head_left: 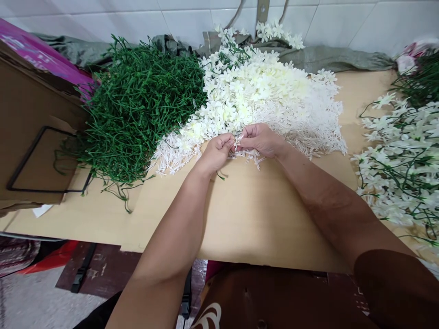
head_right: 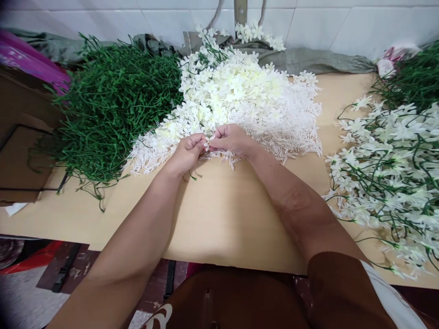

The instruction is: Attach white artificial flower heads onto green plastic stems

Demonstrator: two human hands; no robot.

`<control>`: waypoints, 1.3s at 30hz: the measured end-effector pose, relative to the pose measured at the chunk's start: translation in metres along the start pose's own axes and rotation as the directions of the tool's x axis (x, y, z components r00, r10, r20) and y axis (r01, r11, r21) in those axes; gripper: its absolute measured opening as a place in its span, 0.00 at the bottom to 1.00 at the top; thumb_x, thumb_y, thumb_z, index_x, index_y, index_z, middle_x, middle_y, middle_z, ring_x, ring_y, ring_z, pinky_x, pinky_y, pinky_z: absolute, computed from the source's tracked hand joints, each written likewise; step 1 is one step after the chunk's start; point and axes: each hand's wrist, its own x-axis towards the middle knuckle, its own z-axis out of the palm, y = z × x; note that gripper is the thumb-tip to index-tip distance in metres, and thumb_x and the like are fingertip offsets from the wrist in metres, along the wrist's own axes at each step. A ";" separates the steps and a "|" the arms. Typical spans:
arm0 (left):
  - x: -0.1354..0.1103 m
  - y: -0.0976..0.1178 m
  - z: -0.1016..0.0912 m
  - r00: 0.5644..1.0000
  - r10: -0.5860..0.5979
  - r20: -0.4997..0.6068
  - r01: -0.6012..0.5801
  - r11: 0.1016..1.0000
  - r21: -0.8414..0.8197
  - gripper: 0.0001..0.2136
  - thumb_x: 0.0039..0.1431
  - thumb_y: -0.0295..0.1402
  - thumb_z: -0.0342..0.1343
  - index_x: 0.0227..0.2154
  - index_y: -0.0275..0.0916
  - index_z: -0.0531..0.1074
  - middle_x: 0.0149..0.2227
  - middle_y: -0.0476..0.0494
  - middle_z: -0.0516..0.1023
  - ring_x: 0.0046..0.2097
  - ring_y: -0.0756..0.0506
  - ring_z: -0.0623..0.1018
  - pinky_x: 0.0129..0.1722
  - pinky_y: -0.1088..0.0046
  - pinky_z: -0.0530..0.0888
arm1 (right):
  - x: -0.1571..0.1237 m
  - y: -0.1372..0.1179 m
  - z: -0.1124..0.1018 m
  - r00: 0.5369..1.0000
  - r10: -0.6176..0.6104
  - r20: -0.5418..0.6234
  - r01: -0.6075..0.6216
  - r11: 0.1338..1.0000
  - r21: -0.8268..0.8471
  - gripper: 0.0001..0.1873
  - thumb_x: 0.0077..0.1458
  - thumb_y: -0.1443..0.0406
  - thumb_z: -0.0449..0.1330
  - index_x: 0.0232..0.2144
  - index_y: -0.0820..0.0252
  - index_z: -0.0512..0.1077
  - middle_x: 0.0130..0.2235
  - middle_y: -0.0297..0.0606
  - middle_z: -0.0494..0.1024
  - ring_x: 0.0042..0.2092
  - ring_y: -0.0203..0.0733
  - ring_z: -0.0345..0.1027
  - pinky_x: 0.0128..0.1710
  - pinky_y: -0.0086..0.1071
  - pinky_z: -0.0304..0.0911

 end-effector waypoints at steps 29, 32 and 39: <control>-0.008 0.023 -0.003 0.913 0.231 -0.335 -0.183 0.968 0.169 0.21 0.59 0.53 0.52 0.25 0.39 0.74 0.26 0.45 0.73 0.32 0.48 0.73 0.34 0.70 0.71 | -0.040 -0.076 -0.038 0.997 -0.044 -0.068 0.029 0.980 -0.198 0.11 0.49 0.72 0.63 0.21 0.61 0.65 0.21 0.32 0.70 0.27 0.36 0.70 0.37 0.38 0.73; -0.008 0.023 -0.006 0.947 0.149 -0.285 -0.162 0.987 -0.022 0.19 0.55 0.52 0.58 0.26 0.39 0.75 0.28 0.44 0.77 0.32 0.49 0.75 0.34 0.70 0.73 | -0.043 -0.078 -0.044 0.998 -0.044 -0.054 0.031 0.974 -0.223 0.11 0.50 0.73 0.63 0.20 0.62 0.66 0.21 0.33 0.71 0.27 0.37 0.72 0.38 0.40 0.74; -0.016 0.029 -0.021 1.000 0.014 0.011 -0.012 0.979 -0.203 0.20 0.36 0.47 0.72 0.31 0.39 0.80 0.32 0.42 0.82 0.39 0.42 0.81 0.38 0.64 0.78 | -0.064 -0.091 -0.057 0.997 -0.063 0.035 0.071 0.940 -0.334 0.09 0.52 0.75 0.62 0.22 0.65 0.70 0.20 0.32 0.75 0.27 0.41 0.77 0.30 0.34 0.74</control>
